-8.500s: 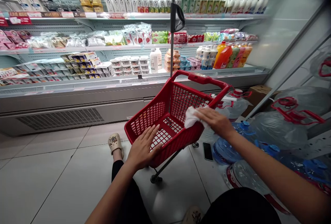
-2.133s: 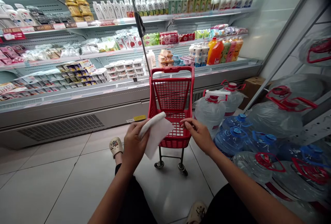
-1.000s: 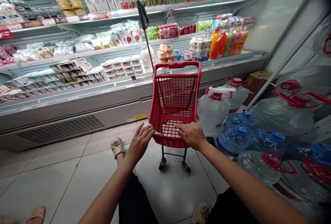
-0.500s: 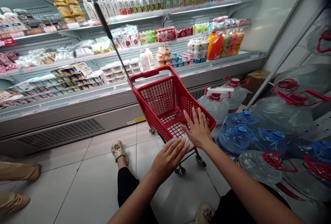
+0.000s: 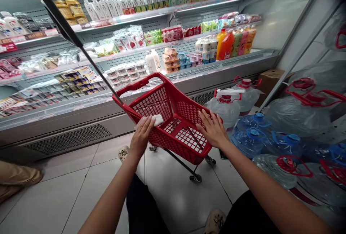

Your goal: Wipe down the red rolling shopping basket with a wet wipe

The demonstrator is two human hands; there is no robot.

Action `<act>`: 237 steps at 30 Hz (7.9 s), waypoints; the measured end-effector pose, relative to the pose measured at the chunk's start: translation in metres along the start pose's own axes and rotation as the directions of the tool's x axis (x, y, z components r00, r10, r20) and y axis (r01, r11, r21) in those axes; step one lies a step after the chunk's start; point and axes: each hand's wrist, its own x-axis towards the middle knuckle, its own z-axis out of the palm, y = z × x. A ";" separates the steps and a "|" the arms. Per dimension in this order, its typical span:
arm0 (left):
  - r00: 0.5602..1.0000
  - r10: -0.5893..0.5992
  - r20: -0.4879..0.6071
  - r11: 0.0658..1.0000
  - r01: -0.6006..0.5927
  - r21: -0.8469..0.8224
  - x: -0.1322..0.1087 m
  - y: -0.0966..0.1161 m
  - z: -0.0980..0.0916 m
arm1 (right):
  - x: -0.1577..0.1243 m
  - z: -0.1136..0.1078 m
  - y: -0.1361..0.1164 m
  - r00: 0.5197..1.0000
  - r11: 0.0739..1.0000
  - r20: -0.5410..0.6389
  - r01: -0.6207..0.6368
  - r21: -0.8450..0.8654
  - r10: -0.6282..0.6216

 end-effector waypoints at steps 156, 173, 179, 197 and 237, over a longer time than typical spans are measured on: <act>0.992 0.100 0.076 0.994 -0.096 -0.043 -0.057 0.086 0.003 | -0.025 -0.026 -0.058 0.953 0.921 0.072 0.263 0.289 -0.295; 0.986 -0.156 -0.054 0.889 0.116 -0.444 -0.023 0.182 0.016 | -0.026 -0.039 -0.042 0.882 0.820 0.000 0.439 0.366 -0.472; 0.992 0.021 -0.125 0.914 -0.070 -0.401 -0.020 0.148 -0.001 | -0.046 -0.056 -0.053 0.770 0.681 -0.259 0.637 0.363 -0.582; 0.984 -0.089 0.155 0.986 0.109 -0.127 -0.018 0.126 -0.006 | -0.111 -0.043 -0.033 0.930 0.912 -0.065 0.368 0.184 -0.362; 0.980 -0.063 0.189 0.982 0.094 -0.161 -0.034 0.083 -0.008 | -0.054 -0.046 -0.011 0.927 0.601 0.374 -0.322 0.731 0.042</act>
